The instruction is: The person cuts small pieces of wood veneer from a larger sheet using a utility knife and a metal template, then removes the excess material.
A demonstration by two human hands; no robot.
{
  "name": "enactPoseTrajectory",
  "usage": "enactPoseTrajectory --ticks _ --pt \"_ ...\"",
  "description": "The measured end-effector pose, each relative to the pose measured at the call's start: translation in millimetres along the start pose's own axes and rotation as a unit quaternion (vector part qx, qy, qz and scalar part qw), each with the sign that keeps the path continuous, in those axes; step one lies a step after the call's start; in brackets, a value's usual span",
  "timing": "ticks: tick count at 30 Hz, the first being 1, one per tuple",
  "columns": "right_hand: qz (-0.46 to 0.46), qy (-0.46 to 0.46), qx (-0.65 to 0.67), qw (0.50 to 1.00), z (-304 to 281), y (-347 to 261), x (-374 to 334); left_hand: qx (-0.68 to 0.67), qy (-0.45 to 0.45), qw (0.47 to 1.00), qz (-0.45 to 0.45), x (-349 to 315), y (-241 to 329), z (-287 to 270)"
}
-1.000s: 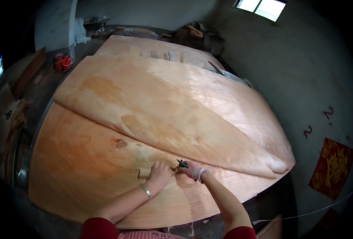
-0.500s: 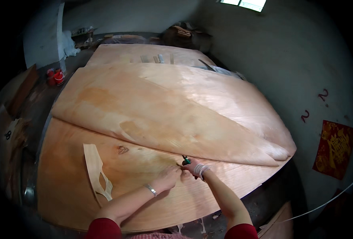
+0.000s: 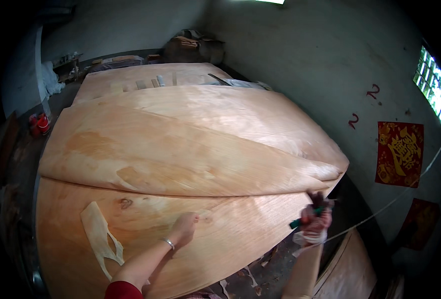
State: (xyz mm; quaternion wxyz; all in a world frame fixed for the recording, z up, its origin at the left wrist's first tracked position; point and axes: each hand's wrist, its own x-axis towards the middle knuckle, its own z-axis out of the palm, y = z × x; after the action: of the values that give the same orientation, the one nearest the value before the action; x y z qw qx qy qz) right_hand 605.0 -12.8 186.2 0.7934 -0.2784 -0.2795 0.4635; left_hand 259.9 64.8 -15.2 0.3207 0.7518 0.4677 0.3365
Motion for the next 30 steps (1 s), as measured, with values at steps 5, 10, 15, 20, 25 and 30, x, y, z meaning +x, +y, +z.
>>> enactPoseTrajectory --ticks 5,10,15,20,25,30 --pt "-0.072 -0.164 -0.188 0.966 97.9 -31.3 -65.1 -0.138 0.098 0.984 -0.056 9.0 2.7 -15.5" --pt "-0.101 -0.154 -0.280 0.942 85.7 -31.3 -94.6 -0.244 0.018 0.925 0.291 47.1 170.3 -64.8" --pt "-0.142 -0.142 -0.234 0.951 105.5 -0.4 -97.4 -0.265 -0.065 0.851 0.449 36.3 298.5 -84.0" --pt "-0.347 0.008 -0.340 0.874 127.0 20.9 -89.4 -0.394 -0.089 0.872 0.276 52.5 321.5 -64.4" --pt "-0.238 -0.019 -0.307 0.921 129.6 35.7 -109.0 -0.708 -0.173 0.677 0.097 83.8 304.8 -110.4" --pt "0.102 -0.039 -0.401 0.910 104.1 37.4 -111.9 -0.502 -0.228 0.834 0.028 56.6 195.8 -61.8"
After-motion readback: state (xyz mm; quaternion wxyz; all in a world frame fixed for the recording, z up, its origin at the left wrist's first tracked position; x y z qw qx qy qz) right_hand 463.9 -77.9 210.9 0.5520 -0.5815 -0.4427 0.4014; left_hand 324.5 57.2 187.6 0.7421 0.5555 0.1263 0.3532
